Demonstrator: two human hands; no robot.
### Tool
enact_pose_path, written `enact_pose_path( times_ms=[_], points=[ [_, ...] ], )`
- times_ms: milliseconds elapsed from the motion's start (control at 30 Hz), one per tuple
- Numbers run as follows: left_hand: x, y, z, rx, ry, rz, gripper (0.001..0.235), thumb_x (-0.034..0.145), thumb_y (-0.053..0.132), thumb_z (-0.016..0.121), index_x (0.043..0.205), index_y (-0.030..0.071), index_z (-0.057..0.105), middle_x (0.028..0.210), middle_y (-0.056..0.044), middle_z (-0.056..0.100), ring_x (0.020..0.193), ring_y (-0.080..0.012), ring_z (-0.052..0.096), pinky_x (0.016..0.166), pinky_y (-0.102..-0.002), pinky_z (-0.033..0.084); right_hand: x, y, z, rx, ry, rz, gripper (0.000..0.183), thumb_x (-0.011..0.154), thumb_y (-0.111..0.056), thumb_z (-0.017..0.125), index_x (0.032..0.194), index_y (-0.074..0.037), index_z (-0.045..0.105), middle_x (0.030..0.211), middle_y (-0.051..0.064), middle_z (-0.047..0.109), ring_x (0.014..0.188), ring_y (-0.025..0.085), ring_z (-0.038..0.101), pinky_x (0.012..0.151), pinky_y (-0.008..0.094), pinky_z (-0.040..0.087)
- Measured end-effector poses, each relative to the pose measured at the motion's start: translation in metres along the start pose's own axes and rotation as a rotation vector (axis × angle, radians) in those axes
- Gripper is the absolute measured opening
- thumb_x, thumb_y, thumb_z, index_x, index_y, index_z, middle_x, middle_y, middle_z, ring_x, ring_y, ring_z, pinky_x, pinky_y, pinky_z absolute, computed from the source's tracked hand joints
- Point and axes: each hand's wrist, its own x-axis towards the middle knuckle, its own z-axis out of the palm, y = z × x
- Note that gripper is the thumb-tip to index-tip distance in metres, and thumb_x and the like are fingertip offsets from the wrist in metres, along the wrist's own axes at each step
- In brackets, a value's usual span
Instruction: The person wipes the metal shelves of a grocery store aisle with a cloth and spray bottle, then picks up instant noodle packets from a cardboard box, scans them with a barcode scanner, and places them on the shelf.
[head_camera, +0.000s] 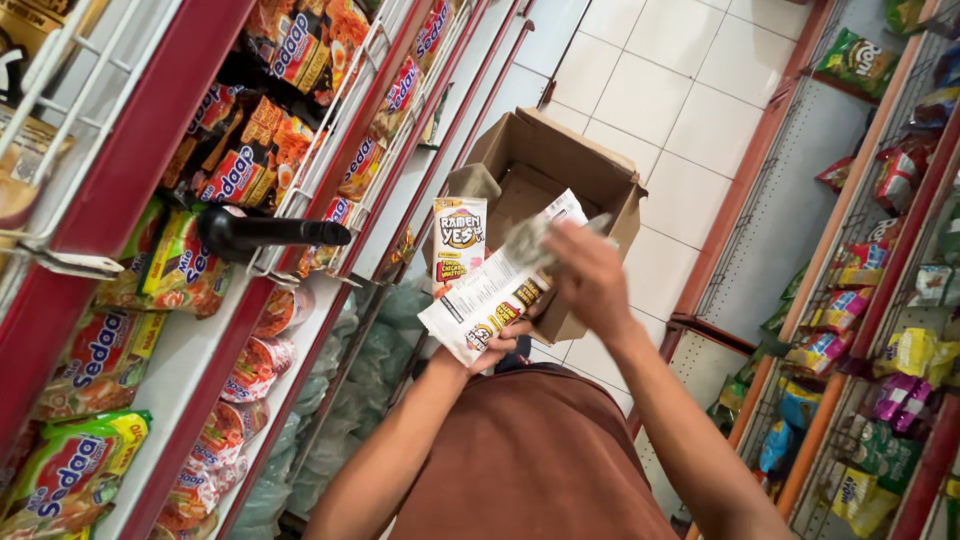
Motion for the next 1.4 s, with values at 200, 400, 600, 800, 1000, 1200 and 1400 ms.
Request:
enact_pose_path(
  times_ms=[200, 400, 600, 800, 1000, 1200, 1400],
  points=[
    [-0.001, 0.002, -0.012, 0.058, 0.068, 0.004, 0.094, 0.078, 0.073, 0.062, 0.148, 0.012, 0.049, 0.117, -0.024, 0.054, 0.076, -0.0235, 0.055, 0.054, -0.024, 0.049, 0.002, -0.011, -0.005, -0.017, 0.037, 0.108, 0.047, 0.082, 0.002, 0.071, 0.129, -0.004, 0.068, 0.136, 0.017, 0.065, 0.127, 0.036, 0.062, 0.108, 0.043, 0.049],
    [-0.002, 0.014, -0.043, -0.01, 0.2, 0.035, 0.073, 0.102, 0.068, 0.055, 0.144, 0.008, 0.048, 0.119, -0.023, 0.055, 0.077, -0.023, 0.052, 0.055, -0.025, 0.048, -0.016, -0.024, -0.01, 0.167, -0.215, 0.028, 0.044, 0.087, -0.001, 0.072, 0.13, -0.005, 0.066, 0.14, 0.017, 0.06, 0.123, 0.038, 0.063, 0.103, 0.041, 0.052],
    [0.002, 0.003, -0.025, 0.017, 0.153, 0.052, 0.082, 0.074, 0.072, 0.064, 0.145, 0.032, 0.053, 0.116, -0.023, 0.056, 0.074, -0.0254, 0.051, 0.054, -0.025, 0.05, -0.026, -0.003, -0.02, 0.285, -0.222, 0.628, 0.049, 0.086, -0.014, 0.076, 0.133, -0.01, 0.064, 0.104, 0.007, 0.071, 0.089, 0.02, 0.073, 0.079, 0.034, 0.06],
    [0.01, 0.006, -0.031, 0.038, 0.188, -0.003, 0.076, 0.085, 0.068, 0.06, 0.146, 0.023, 0.053, 0.114, -0.021, 0.055, 0.076, -0.0228, 0.049, 0.053, -0.023, 0.048, -0.038, 0.015, -0.01, 0.261, -0.111, 0.59, 0.036, 0.084, -0.018, 0.086, 0.113, -0.007, 0.067, 0.097, 0.009, 0.074, 0.09, 0.019, 0.072, 0.078, 0.033, 0.059],
    [0.017, 0.008, -0.034, 0.023, 0.293, -0.017, 0.062, 0.098, 0.061, 0.048, 0.142, 0.017, 0.055, 0.109, -0.019, 0.054, 0.07, -0.0203, 0.046, 0.047, -0.022, 0.043, -0.037, 0.025, -0.02, 0.222, -0.174, 0.673, 0.023, 0.088, -0.016, 0.08, 0.106, -0.005, 0.073, 0.086, 0.008, 0.078, 0.079, 0.016, 0.076, 0.07, 0.033, 0.06],
    [0.015, 0.01, -0.033, 0.028, 0.321, 0.039, 0.067, 0.094, 0.064, 0.049, 0.139, 0.014, 0.055, 0.105, -0.019, 0.057, 0.067, -0.0196, 0.045, 0.046, -0.022, 0.042, -0.026, 0.042, -0.044, -0.041, 0.016, 0.48, 0.015, 0.086, -0.011, 0.083, 0.093, -0.003, 0.072, 0.088, 0.011, 0.073, 0.067, 0.021, 0.071, 0.062, 0.033, 0.055],
    [0.013, 0.012, -0.043, 0.059, 0.354, 0.038, 0.063, 0.099, 0.06, 0.049, 0.14, 0.013, 0.056, 0.106, -0.018, 0.059, 0.068, -0.0196, 0.047, 0.046, -0.023, 0.043, -0.011, 0.049, -0.062, -0.124, -0.028, 0.39, 0.012, 0.085, -0.007, 0.083, 0.093, -0.005, 0.074, 0.088, 0.01, 0.071, 0.07, 0.021, 0.07, 0.064, 0.032, 0.055]
  ],
)
